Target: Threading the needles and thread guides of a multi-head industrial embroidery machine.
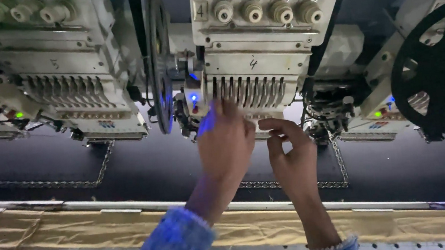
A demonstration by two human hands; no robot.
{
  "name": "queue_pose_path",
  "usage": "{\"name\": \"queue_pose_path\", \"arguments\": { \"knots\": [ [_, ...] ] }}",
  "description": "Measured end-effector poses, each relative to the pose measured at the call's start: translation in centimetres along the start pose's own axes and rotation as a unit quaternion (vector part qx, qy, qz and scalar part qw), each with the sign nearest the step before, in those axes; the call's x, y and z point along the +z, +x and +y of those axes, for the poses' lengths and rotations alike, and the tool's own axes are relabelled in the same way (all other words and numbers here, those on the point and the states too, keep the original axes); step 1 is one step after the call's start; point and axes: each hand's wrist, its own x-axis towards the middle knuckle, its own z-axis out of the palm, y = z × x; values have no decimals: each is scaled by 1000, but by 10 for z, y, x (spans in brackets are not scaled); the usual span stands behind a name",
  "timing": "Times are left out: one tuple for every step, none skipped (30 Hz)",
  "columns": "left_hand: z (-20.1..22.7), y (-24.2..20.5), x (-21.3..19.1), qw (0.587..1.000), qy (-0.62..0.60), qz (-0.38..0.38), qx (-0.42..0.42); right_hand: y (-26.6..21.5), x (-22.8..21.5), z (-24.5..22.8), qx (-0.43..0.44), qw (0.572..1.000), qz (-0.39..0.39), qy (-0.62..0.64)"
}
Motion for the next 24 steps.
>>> {"name": "queue_pose_path", "arguments": {
  "knots": [
    [-2, -5, -8, 1000, -3, 0, 0, 3, -4, -4, 0, 1000, 1, -3],
    [-5, -11, -16, 999, -37, -38, -9, 6, -8, -8, -18, 1000, 5, -6],
    [-10, -18, -25, 995, -67, -77, -20, 8, -9, -12, -35, 999, 8, -6],
    [-11, -25, -24, 994, -67, -78, -21, 13, -9, -12, -34, 999, 6, -7],
    [-12, -32, -22, 994, -61, -86, -32, 19, -9, -11, -80, 995, 19, -64],
    [-14, -38, -21, 993, -55, -94, -42, 26, -8, -11, -125, 984, 32, -121],
    [-13, -41, -25, 993, -54, -94, -45, 33, -10, -20, -125, 984, 29, -120],
    [-12, -44, -29, 990, -70, -108, -59, 41, -12, -28, -185, 968, 23, -169],
    [-11, -46, -33, 986, -87, -120, -73, 50, -15, -37, -246, 945, 18, -217],
    [-11, -52, -35, 986, -86, -119, -75, 59, -18, -32, -247, 944, 16, -216],
    [-13, -57, -37, 979, -109, -142, -95, 69, -19, -28, -292, 915, -4, -278],
    [-14, -62, -39, 971, -132, -164, -115, 79, -21, -24, -336, 879, -23, -339],
    [-16, -69, -40, 970, -132, -164, -119, 84, -21, -19, -338, 878, -26, -338],
    [-17, -75, -41, 962, -149, -177, -143, 89, -21, -14, -356, 874, -57, -326],
    [-19, -81, -41, 953, -167, -190, -166, 95, -22, -9, -373, 869, -88, -314],
    [-21, -84, -43, 953, -167, -189, -169, 96, -21, -12, -375, 868, -90, -313],
    [-22, -87, -45, 946, -179, -200, -180, 96, -20, -14, -399, 843, -110, -344],
    [-24, -90, -47, 939, -190, -212, -191, 97, -19, -17, -422, 816, -128, -374],
    [-27, -91, -48, 939, -190, -211, -192, 96, -20, -22, -422, 816, -129, -373],
    [-29, -92, -48, 940, -180, -212, -196, 96, -21, -27, -399, 836, -148, -348],
    [-32, -92, -49, 941, -169, -212, -201, 96, -22, -32, -376, 854, -168, -319],
    [-34, -90, -50, 941, -167, -211, -203, 98, -23, -24, -377, 853, -170, -317],
    [-35, -90, -52, 933, -171, -227, -223, 100, -25, -15, -386, 857, -136, -315],
    [-36, -89, -52, 923, -174, -242, -242, 102, -27, -7, -394, 859, -102, -312]
  ]
}}
